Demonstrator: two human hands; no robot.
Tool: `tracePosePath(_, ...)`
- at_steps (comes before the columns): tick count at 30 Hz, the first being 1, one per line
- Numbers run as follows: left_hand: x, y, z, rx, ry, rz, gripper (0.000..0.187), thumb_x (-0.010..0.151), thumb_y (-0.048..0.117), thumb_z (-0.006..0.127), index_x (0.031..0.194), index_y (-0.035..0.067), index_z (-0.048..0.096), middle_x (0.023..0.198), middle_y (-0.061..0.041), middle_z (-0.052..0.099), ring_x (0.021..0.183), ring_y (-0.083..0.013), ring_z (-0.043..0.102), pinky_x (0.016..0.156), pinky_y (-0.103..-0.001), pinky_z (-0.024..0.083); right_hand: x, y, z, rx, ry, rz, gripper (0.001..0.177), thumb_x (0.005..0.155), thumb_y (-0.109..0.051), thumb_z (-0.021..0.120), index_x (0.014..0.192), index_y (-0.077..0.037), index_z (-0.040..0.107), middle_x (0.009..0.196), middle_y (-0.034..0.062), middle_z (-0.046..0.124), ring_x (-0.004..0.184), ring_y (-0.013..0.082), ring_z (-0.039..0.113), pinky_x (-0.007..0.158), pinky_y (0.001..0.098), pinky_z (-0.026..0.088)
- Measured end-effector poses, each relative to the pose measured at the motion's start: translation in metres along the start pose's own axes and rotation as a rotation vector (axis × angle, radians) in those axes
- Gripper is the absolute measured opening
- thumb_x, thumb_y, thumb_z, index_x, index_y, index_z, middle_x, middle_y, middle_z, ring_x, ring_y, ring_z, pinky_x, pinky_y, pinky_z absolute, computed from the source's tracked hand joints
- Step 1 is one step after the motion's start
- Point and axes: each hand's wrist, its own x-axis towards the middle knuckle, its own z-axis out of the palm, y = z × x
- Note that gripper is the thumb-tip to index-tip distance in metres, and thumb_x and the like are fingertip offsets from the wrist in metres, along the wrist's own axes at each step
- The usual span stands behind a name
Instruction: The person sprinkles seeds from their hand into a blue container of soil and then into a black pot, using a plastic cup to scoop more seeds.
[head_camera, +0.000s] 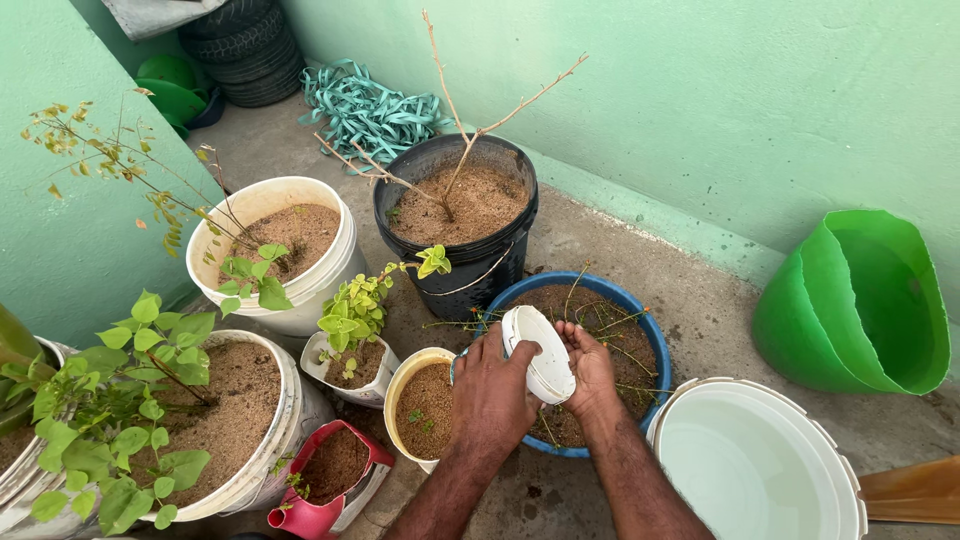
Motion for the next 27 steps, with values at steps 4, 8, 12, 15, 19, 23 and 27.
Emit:
tracePosePath(4,0.001,0.002,0.001,0.013,0.02,0.02,0.068,0.075,0.017,0.091,0.135,0.02,0.059,0.15,-0.023,0.038,0.142,-0.0413,0.037,0.113,-0.06,0.034,0.0,0.002,0.0,0.031,0.024,0.022,0.023,0.107,-0.019,0.052,0.1,-0.002,0.066,0.096,0.0094,0.07,0.088,0.0158,0.07,0.087,0.0365,0.065)
tracePosePath(8,0.001,-0.004,-0.003,-0.042,0.048,0.011,0.067,0.072,0.02,0.094,0.13,0.019,0.062,0.147,-0.021,0.042,0.14,-0.0398,0.041,0.112,-0.06,0.037,-0.001,-0.001,0.003,0.05,0.016,0.033,0.023,0.106,-0.018,0.053,0.1,-0.002,0.067,0.096,0.0089,0.071,0.089,0.0156,0.07,0.087,0.0358,0.063)
tracePosePath(12,0.001,-0.014,-0.011,-0.257,0.067,-0.126,0.059,0.065,0.024,0.098,0.115,0.015,0.067,0.141,-0.014,0.052,0.133,-0.0324,0.053,0.11,-0.05,0.049,-0.003,-0.011,0.019,0.14,-0.003,0.002,0.018,0.104,-0.015,0.055,0.095,-0.002,0.065,0.096,0.0092,0.07,0.089,0.0178,0.071,0.087,0.0382,0.065)
tracePosePath(15,0.0,-0.027,-0.024,-0.475,0.118,-0.233,0.061,0.059,0.025,0.099,0.108,0.011,0.064,0.138,-0.011,0.055,0.128,-0.028,0.06,0.105,-0.044,0.056,-0.007,-0.022,0.043,0.276,-0.025,0.014,0.018,0.104,-0.01,0.053,0.093,0.001,0.062,0.094,0.0125,0.069,0.09,0.0219,0.072,0.088,0.0384,0.067)
tracePosePath(19,-0.006,-0.039,-0.041,-0.516,0.268,-0.239,0.059,0.059,0.026,0.099,0.105,0.01,0.066,0.131,-0.012,0.061,0.127,-0.0273,0.062,0.108,-0.043,0.055,-0.014,-0.063,0.087,0.405,0.027,-0.018,0.021,0.106,-0.01,0.055,0.097,0.006,0.064,0.091,0.0159,0.069,0.086,0.0223,0.072,0.082,0.0333,0.069)
tracePosePath(23,-0.01,-0.045,-0.053,-0.522,0.368,-0.22,0.062,0.06,0.024,0.098,0.111,0.01,0.065,0.137,-0.015,0.055,0.131,-0.03,0.057,0.108,-0.044,0.052,-0.019,-0.116,0.124,0.38,-0.388,-0.101,0.028,0.109,-0.022,0.056,0.094,-0.003,0.069,0.078,0.0075,0.067,0.066,0.0124,0.064,0.056,0.0251,0.061)
tracePosePath(27,-0.014,-0.05,-0.057,-0.487,0.323,-0.271,0.06,0.062,0.025,0.099,0.11,0.011,0.066,0.145,-0.017,0.048,0.136,-0.0313,0.052,0.11,-0.047,0.049,-0.007,-0.124,0.159,-0.109,-0.484,-0.382,0.029,0.112,-0.03,0.056,0.092,-0.011,0.064,0.07,-0.0016,0.06,0.055,0.0073,0.054,0.044,0.021,0.05)
